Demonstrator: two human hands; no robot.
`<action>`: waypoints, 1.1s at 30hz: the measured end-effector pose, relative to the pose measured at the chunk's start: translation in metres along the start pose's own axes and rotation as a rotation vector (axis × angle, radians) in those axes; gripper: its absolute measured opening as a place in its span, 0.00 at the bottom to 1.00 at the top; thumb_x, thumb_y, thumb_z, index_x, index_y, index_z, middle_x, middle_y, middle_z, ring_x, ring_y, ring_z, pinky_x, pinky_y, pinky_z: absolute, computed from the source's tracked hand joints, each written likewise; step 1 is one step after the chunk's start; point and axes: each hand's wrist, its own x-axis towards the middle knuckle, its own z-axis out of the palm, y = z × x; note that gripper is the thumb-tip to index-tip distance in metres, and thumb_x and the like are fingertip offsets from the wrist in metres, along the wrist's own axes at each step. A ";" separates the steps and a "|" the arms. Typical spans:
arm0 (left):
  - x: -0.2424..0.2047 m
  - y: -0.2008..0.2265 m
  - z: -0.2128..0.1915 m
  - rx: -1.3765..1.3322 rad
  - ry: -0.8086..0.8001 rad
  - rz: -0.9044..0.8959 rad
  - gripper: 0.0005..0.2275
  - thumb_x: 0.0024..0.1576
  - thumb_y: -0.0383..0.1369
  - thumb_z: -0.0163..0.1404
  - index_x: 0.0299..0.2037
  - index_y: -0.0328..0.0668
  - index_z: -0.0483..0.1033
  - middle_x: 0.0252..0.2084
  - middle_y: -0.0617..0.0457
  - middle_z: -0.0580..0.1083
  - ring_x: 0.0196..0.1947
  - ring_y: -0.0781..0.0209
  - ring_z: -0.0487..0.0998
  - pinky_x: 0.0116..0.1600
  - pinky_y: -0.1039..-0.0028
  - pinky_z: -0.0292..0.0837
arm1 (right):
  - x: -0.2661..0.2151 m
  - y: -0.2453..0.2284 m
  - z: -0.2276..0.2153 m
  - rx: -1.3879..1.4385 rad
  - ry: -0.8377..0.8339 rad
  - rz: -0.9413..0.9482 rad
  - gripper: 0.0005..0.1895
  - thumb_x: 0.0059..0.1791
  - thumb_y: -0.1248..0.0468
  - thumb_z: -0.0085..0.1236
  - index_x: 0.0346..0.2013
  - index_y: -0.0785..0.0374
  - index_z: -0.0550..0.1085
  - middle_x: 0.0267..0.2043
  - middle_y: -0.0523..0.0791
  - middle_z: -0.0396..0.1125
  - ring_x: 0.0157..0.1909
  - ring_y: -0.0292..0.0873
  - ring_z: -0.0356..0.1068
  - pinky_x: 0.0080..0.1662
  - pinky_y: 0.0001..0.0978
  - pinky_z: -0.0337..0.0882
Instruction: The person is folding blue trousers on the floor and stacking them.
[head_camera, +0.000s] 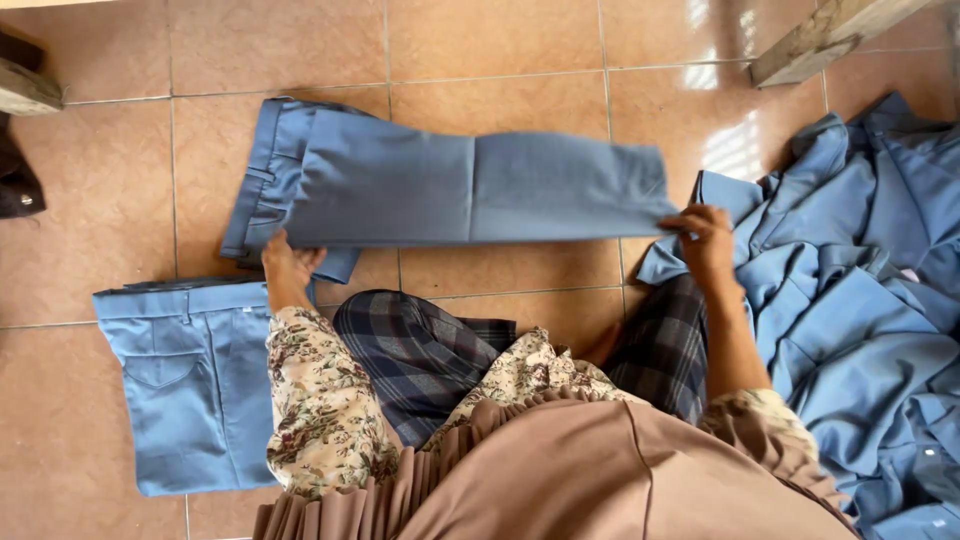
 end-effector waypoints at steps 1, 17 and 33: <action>-0.031 -0.003 0.007 0.213 0.029 -0.058 0.28 0.65 0.48 0.37 0.67 0.33 0.51 0.54 0.30 0.71 0.48 0.39 0.83 0.48 0.66 0.86 | -0.015 0.006 0.017 -0.048 -0.082 0.086 0.20 0.46 0.73 0.65 0.40 0.40 0.84 0.48 0.44 0.71 0.49 0.54 0.70 0.53 0.43 0.71; -0.064 -0.189 0.113 1.752 -0.349 0.650 0.09 0.59 0.38 0.53 0.48 0.73 0.75 0.46 0.58 0.75 0.51 0.51 0.79 0.52 0.57 0.78 | -0.043 0.107 0.155 -0.113 -0.334 0.916 0.34 0.44 0.42 0.67 0.59 0.52 0.70 0.62 0.53 0.59 0.60 0.64 0.65 0.54 0.65 0.70; -0.057 -0.250 0.111 1.917 -0.448 0.952 0.05 0.55 0.41 0.58 0.33 0.56 0.76 0.47 0.56 0.65 0.52 0.50 0.69 0.51 0.63 0.74 | -0.018 0.050 0.115 -0.083 -0.403 0.994 0.35 0.44 0.44 0.68 0.55 0.62 0.69 0.61 0.55 0.58 0.64 0.63 0.59 0.60 0.64 0.63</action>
